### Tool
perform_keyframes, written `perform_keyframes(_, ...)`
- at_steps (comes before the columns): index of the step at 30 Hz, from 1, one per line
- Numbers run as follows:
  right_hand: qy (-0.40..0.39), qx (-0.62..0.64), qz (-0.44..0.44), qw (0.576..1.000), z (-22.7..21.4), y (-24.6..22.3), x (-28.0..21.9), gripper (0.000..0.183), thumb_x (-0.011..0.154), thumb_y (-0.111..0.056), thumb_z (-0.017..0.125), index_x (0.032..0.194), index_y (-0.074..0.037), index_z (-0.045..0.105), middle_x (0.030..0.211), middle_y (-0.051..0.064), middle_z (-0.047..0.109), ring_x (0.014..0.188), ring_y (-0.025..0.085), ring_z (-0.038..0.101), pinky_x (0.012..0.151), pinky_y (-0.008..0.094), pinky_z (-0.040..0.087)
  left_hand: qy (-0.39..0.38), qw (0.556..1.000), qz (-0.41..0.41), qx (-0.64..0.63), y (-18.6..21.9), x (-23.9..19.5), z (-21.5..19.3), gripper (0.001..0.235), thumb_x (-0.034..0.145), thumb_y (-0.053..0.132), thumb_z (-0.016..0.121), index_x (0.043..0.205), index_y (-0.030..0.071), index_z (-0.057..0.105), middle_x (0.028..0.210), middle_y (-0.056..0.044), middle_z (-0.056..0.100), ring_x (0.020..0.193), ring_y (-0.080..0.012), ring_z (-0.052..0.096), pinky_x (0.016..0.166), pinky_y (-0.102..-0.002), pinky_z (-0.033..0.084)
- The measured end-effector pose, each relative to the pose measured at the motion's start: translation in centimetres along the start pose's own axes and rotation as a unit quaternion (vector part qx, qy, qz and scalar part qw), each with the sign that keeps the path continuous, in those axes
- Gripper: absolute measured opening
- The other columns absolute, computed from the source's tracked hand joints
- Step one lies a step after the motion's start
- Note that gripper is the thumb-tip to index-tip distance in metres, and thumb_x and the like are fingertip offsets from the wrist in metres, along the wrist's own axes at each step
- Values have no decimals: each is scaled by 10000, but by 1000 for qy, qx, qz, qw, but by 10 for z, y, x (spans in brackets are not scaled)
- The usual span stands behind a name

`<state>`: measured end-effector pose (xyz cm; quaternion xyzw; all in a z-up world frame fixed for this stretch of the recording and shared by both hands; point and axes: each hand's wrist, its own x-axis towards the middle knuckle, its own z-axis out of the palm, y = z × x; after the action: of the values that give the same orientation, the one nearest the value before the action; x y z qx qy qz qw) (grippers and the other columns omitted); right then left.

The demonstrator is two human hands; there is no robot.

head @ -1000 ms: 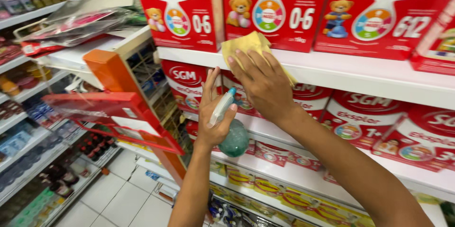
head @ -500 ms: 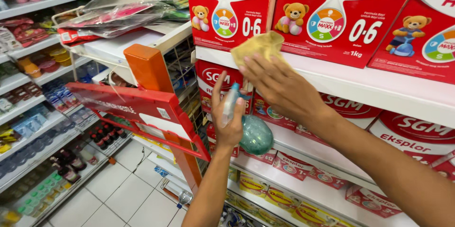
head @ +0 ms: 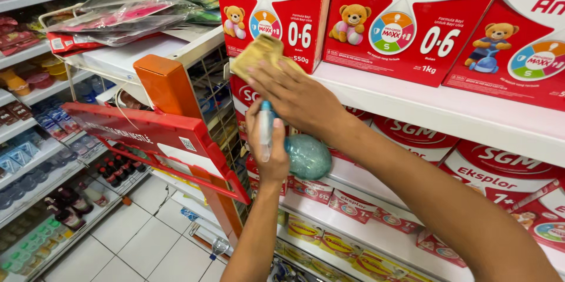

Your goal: The person sprays a cleaning solution from a bottle onto a yellow cloth and wipes the front edges of multiple white shelves stocked with red boxes of baby formula. The person moves along the aisle, cleaning the shelf edges from left to right and then back again.

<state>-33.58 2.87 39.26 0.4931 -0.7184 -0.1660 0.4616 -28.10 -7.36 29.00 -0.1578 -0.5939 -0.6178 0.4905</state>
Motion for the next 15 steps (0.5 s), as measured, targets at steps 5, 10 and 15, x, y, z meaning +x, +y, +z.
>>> perform_keyframes(5,-35,23,48,998,-54,7,-55,632,900,-177,567,1494,13,467,1559,139,471,1477,302,406,1213,438,318,-124,986,94,65,25,0,6,305,1026,237,557,1030,-45,672,1427,-260,478,1382,-391,477,1183,-495,383)
perform_keyframes(10,-68,10,90,994,-103,19,-96,662,831,-86,590,1481,-16,486,1496,154,519,1431,301,447,1180,417,372,-180,971,143,58,33,6,19,299,1059,239,549,975,-25,662,1466,-301,425,1550,-450,338,1305,-530,284)
perform_keyframes(15,-68,13,128,989,-139,27,-139,589,870,-67,609,1456,-51,545,1471,120,542,1386,292,484,1136,424,383,-179,973,109,100,24,16,19,320,1054,264,552,988,-15,694,1666,-392,194,1556,-470,326,1266,-656,158)
